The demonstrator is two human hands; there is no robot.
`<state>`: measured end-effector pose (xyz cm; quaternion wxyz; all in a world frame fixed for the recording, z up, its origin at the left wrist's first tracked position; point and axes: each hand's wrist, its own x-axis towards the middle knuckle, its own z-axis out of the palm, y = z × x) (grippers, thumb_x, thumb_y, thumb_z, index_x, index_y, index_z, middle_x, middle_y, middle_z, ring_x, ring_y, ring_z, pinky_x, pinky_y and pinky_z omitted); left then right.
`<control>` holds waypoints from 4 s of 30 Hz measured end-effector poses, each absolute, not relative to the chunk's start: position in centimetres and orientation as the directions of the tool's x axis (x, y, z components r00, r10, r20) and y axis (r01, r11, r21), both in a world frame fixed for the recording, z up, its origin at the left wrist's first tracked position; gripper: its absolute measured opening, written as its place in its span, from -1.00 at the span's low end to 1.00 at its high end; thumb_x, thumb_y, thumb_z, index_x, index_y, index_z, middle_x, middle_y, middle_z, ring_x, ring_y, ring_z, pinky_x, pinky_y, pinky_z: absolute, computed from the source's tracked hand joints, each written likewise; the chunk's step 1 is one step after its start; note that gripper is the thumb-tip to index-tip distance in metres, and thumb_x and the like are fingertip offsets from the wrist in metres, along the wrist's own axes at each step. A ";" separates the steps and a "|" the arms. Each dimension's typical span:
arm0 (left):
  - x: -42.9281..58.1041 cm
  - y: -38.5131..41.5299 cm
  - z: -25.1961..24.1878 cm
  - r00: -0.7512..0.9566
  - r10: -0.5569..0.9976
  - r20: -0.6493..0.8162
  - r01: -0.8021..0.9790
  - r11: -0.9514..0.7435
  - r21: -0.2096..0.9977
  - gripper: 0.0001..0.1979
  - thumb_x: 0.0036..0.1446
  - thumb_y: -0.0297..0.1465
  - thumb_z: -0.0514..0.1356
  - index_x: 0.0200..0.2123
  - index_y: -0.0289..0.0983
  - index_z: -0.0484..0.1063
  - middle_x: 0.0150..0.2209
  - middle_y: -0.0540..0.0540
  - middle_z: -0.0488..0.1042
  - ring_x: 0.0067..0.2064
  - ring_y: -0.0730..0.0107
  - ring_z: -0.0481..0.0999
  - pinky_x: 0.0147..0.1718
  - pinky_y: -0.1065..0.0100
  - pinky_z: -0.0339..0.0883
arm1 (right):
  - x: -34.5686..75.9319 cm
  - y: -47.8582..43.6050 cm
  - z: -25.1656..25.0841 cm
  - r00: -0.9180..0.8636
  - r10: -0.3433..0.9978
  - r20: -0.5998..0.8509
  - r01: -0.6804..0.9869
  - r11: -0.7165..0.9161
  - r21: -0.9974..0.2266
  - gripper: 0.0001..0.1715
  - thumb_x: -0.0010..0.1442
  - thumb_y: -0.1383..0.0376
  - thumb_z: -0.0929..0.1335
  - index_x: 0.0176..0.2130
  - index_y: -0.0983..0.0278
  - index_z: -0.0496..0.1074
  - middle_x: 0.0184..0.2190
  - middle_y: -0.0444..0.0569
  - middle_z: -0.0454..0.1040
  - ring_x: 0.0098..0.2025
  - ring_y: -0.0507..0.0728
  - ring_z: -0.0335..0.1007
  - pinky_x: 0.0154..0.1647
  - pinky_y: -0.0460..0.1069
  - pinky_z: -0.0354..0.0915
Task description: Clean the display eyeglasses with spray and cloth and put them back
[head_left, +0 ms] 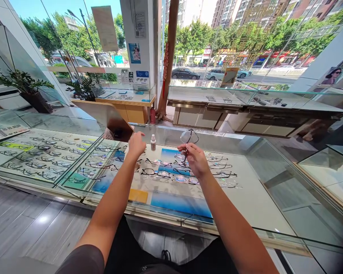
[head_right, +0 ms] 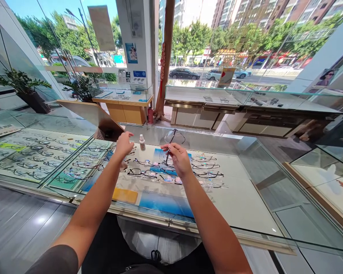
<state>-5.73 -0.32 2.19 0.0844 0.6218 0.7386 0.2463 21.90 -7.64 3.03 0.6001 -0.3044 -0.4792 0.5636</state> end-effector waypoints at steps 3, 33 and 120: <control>-7.8 -0.2 2.6 -0.340 0.926 0.166 0.864 0.238 0.443 -0.67 0.24 -0.47 0.27 0.08 -0.26 0.47 0.26 -0.48 0.45 0.34 -0.33 0.43 0.26 -0.13 0.30 | 21.9 -7.7 3.1 -0.096 0.966 0.238 -0.379 0.186 -0.907 -0.70 0.12 -0.01 0.58 -0.32 0.14 0.69 -0.21 0.00 0.71 -0.13 0.17 0.49 -0.08 0.07 0.36; -0.5 -6.4 5.9 0.352 0.935 0.049 -0.129 -0.004 0.992 -0.33 0.03 0.21 0.46 -0.23 -0.33 0.66 -0.39 -0.13 0.64 -0.46 0.40 0.50 -0.46 0.41 0.32 | 22.3 -8.6 4.5 -0.077 0.962 0.263 -0.460 0.199 -0.865 -0.63 0.10 -0.09 0.61 -0.33 0.12 0.66 -0.17 0.02 0.69 -0.03 0.22 0.55 0.04 0.12 0.47; 5.7 -8.7 2.7 0.239 0.944 0.226 -0.276 -0.157 0.948 -0.30 0.16 0.16 0.43 0.06 -0.31 0.54 -0.49 0.07 0.44 -0.53 0.52 0.33 -0.53 0.45 0.15 | 19.0 -8.8 2.3 -0.043 0.950 0.311 -0.401 0.268 -0.876 -0.64 0.19 -0.04 0.56 -0.20 0.15 0.77 -0.04 0.02 0.72 -0.30 0.12 0.43 -0.47 -0.01 0.37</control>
